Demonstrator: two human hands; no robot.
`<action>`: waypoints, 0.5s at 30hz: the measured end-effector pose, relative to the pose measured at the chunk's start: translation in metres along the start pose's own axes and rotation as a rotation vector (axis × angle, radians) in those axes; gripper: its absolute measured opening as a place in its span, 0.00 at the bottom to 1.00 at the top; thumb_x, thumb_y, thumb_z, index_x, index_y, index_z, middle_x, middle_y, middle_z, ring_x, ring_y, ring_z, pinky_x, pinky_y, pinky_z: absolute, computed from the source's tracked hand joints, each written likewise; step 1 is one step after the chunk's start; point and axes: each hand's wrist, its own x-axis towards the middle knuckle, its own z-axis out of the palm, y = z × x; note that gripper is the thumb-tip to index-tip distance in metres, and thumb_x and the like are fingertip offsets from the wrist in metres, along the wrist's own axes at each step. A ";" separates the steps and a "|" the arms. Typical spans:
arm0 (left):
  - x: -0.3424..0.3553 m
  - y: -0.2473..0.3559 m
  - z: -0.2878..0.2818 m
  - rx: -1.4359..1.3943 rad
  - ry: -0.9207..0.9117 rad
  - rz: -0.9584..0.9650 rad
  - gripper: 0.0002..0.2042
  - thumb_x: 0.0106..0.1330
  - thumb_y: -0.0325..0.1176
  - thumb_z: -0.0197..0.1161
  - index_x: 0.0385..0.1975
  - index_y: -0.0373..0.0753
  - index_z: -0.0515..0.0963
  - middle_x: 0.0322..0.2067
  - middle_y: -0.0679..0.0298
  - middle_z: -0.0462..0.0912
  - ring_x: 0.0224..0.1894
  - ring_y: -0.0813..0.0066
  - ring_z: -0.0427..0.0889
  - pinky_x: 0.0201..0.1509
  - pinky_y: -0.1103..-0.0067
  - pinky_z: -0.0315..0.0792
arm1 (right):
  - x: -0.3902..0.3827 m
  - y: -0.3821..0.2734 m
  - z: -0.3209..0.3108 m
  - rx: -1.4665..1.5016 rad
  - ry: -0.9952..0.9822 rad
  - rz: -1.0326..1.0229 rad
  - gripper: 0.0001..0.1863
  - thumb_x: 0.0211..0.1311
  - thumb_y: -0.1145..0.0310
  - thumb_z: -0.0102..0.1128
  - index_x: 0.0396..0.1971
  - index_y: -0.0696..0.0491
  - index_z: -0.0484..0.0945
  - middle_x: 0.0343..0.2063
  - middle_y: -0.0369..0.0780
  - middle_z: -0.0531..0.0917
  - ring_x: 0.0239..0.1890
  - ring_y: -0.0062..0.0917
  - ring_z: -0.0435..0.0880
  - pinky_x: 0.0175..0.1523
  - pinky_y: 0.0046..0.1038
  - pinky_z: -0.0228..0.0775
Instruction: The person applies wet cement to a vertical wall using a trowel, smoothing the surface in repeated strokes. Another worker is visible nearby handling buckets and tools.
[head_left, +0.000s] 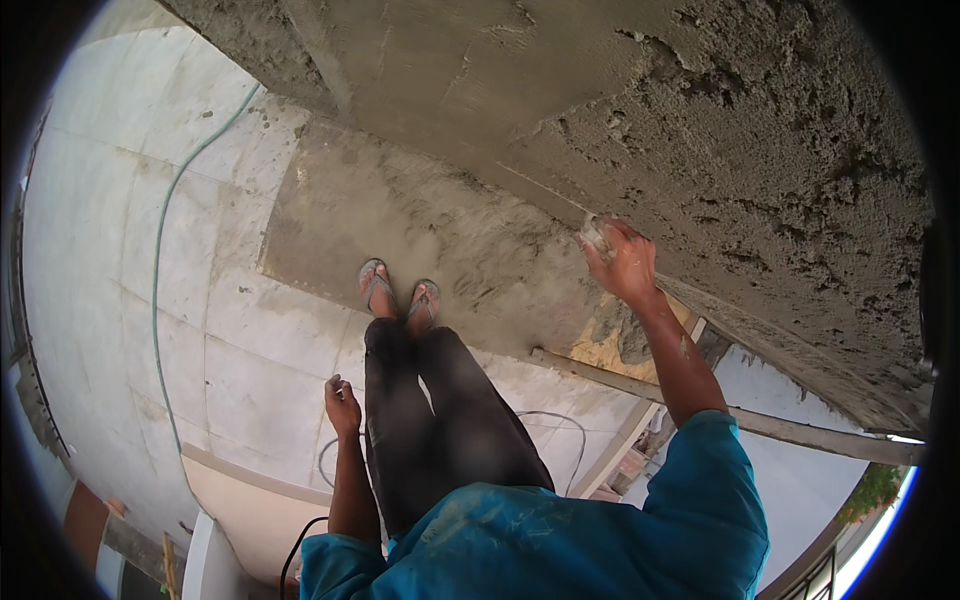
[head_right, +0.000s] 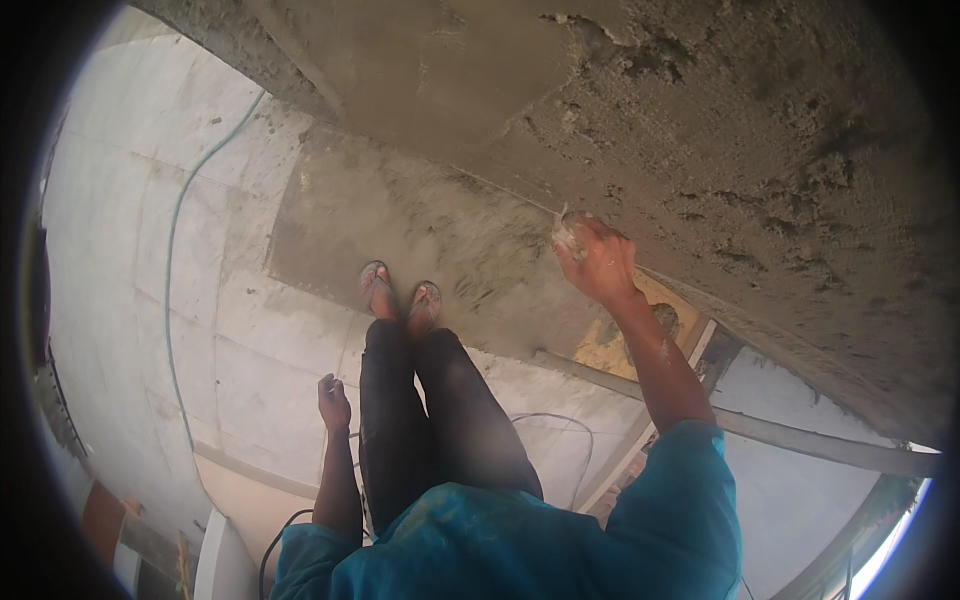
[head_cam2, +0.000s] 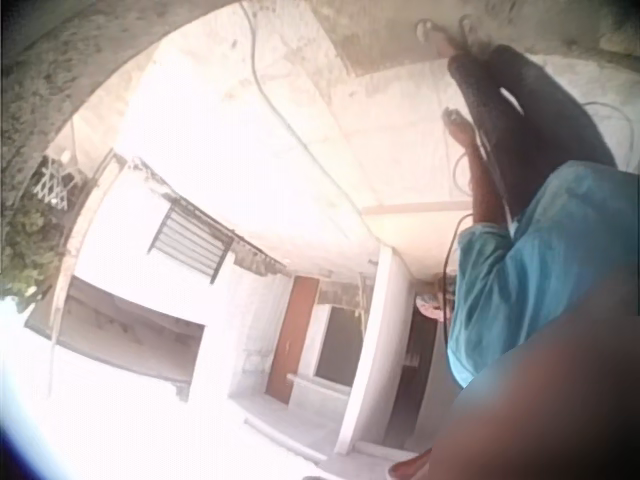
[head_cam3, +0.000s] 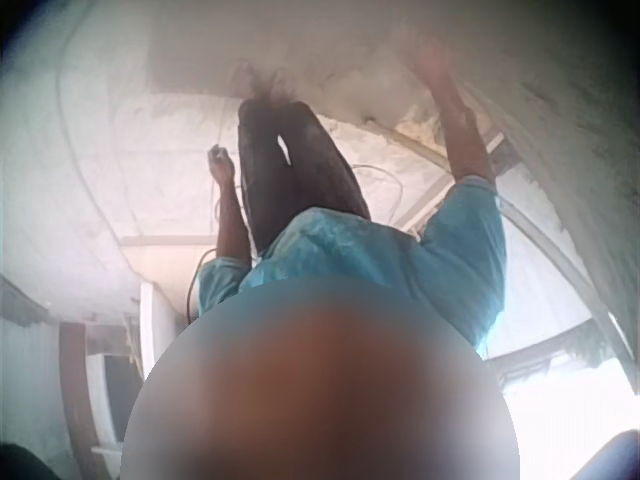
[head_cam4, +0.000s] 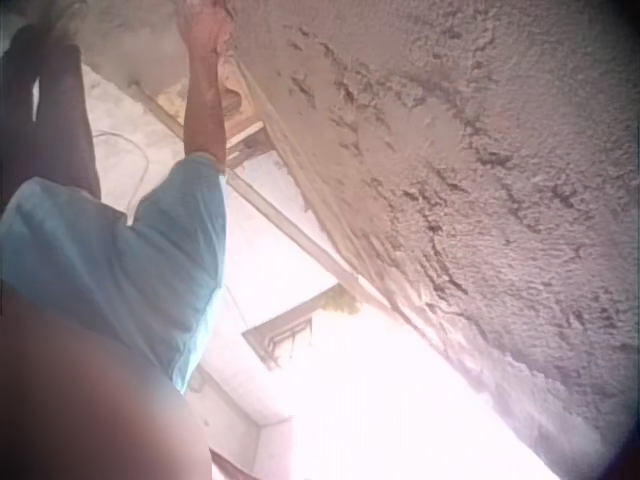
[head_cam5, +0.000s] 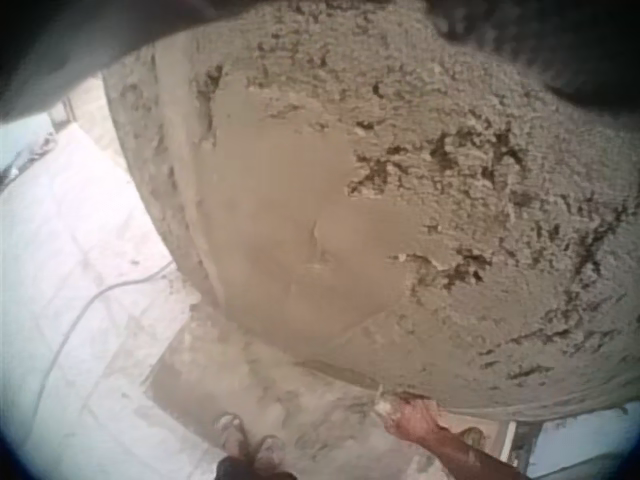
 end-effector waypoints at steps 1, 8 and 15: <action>-0.001 0.003 0.002 0.004 -0.006 -0.004 0.15 0.69 0.33 0.55 0.53 0.34 0.73 0.40 0.56 0.81 0.38 0.66 0.80 0.44 0.73 0.74 | 0.008 0.009 0.034 -0.052 -0.107 0.047 0.21 0.55 0.61 0.67 0.47 0.56 0.79 0.43 0.49 0.84 0.43 0.42 0.85 0.44 0.37 0.79; -0.009 -0.017 -0.014 0.033 0.035 0.011 0.14 0.69 0.31 0.55 0.52 0.33 0.74 0.41 0.55 0.81 0.38 0.65 0.80 0.46 0.73 0.74 | 0.069 0.011 0.120 -0.107 -0.242 0.216 0.24 0.59 0.54 0.62 0.53 0.49 0.78 0.40 0.45 0.86 0.42 0.37 0.87 0.45 0.38 0.79; -0.010 -0.015 -0.008 0.060 0.011 0.040 0.15 0.68 0.33 0.56 0.51 0.33 0.74 0.39 0.55 0.82 0.36 0.66 0.80 0.42 0.73 0.74 | 0.041 0.015 -0.026 0.284 0.064 0.266 0.21 0.58 0.59 0.66 0.50 0.52 0.80 0.36 0.48 0.86 0.40 0.34 0.87 0.48 0.35 0.77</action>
